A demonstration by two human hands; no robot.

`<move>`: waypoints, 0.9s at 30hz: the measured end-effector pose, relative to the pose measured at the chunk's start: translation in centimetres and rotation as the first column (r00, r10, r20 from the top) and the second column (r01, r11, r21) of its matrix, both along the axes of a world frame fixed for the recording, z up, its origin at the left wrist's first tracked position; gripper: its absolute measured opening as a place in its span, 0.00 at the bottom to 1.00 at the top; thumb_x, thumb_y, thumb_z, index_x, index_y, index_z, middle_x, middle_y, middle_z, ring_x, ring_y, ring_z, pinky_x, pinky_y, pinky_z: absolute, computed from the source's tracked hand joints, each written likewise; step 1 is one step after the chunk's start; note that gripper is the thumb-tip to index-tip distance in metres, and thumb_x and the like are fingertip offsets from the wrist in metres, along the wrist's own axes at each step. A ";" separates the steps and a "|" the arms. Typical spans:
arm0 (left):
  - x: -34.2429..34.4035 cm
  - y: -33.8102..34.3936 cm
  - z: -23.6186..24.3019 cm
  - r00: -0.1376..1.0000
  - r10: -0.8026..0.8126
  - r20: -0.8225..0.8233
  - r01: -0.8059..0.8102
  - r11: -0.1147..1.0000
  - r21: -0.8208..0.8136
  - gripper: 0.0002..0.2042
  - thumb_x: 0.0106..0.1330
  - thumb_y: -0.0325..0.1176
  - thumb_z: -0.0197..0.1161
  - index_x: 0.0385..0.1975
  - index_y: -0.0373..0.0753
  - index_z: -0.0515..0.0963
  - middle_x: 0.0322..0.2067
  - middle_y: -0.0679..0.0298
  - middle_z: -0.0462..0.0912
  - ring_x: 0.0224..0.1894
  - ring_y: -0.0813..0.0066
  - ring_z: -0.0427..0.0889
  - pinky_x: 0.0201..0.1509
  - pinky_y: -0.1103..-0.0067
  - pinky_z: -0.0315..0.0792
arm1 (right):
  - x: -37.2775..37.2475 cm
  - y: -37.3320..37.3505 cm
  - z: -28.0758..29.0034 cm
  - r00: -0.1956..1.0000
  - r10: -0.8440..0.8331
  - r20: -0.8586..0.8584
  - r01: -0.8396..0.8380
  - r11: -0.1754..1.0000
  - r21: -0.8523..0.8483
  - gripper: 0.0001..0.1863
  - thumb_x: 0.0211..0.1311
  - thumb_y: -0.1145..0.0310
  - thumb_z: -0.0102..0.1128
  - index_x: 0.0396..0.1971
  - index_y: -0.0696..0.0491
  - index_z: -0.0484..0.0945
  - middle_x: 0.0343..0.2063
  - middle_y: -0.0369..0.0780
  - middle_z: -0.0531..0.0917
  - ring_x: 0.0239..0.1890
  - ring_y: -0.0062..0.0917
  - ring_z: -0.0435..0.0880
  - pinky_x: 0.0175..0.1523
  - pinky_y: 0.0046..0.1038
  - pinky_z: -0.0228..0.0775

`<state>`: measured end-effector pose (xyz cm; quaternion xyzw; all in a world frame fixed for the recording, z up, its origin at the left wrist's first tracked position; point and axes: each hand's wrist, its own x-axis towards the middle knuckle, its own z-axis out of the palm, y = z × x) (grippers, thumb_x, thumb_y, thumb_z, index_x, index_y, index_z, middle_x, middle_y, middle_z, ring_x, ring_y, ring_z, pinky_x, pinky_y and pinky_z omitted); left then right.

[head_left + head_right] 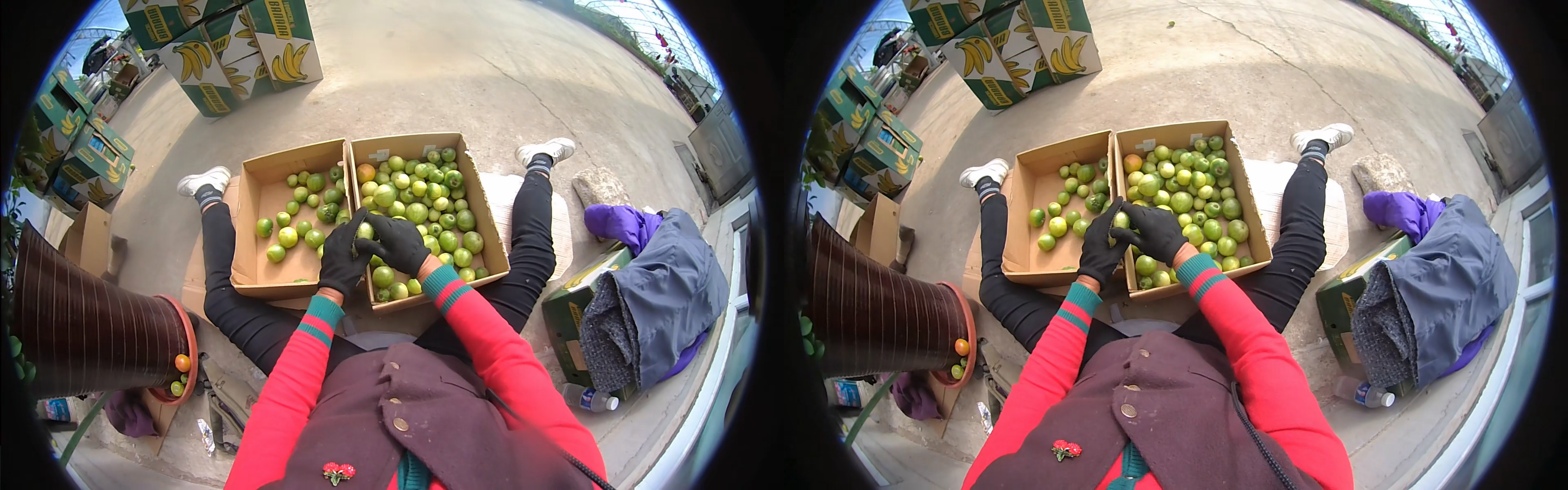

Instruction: The person sits on the ground and transfers green round fruit from one cardboard box to another, handling them one by one with gloved hands. The boxes are positioned between the legs, and the person repeatedly picks, turns, and places the fruit into the second box.

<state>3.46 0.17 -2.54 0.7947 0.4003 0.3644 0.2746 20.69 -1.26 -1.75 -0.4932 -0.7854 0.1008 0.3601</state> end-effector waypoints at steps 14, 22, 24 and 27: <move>-0.9 2.0 -3.4 0.533 0.738 0.414 -0.529 0.673 -0.517 0.39 0.70 0.44 0.58 0.73 0.36 0.43 0.51 0.43 0.79 0.53 0.53 0.79 0.56 0.66 0.70 | 6.7 1.8 -2.7 0.681 -0.677 0.279 0.732 0.643 -0.225 0.20 0.68 0.47 0.48 0.43 0.42 0.85 0.56 0.48 0.74 0.52 0.45 0.77 0.56 0.44 0.70; -0.3 0.5 -1.5 0.894 0.346 0.285 -0.325 0.938 -0.118 0.39 0.64 0.38 0.66 0.71 0.35 0.53 0.58 0.41 0.73 0.61 0.55 0.74 0.63 0.69 0.67 | 5.6 1.5 -1.5 0.806 -0.547 -0.226 0.543 0.835 -0.085 0.12 0.66 0.58 0.58 0.40 0.45 0.86 0.45 0.48 0.80 0.49 0.43 0.79 0.51 0.41 0.73; 0.0 0.3 -1.0 0.937 0.262 0.232 -0.260 0.965 -0.042 0.38 0.61 0.37 0.68 0.70 0.37 0.57 0.60 0.44 0.72 0.62 0.53 0.73 0.64 0.68 0.67 | 4.6 1.4 -0.5 0.902 -0.205 -0.380 0.259 0.961 0.097 0.10 0.66 0.60 0.59 0.41 0.45 0.86 0.46 0.48 0.79 0.49 0.43 0.80 0.51 0.40 0.73; 1.0 -0.5 0.5 0.984 0.142 0.109 -0.147 0.989 0.036 0.34 0.60 0.35 0.68 0.67 0.39 0.63 0.58 0.53 0.76 0.55 0.55 0.77 0.60 0.66 0.69 | 2.2 -0.3 1.5 0.960 0.119 -0.255 -0.118 0.993 0.017 0.13 0.67 0.60 0.58 0.48 0.43 0.83 0.52 0.48 0.77 0.48 0.42 0.80 0.51 0.38 0.74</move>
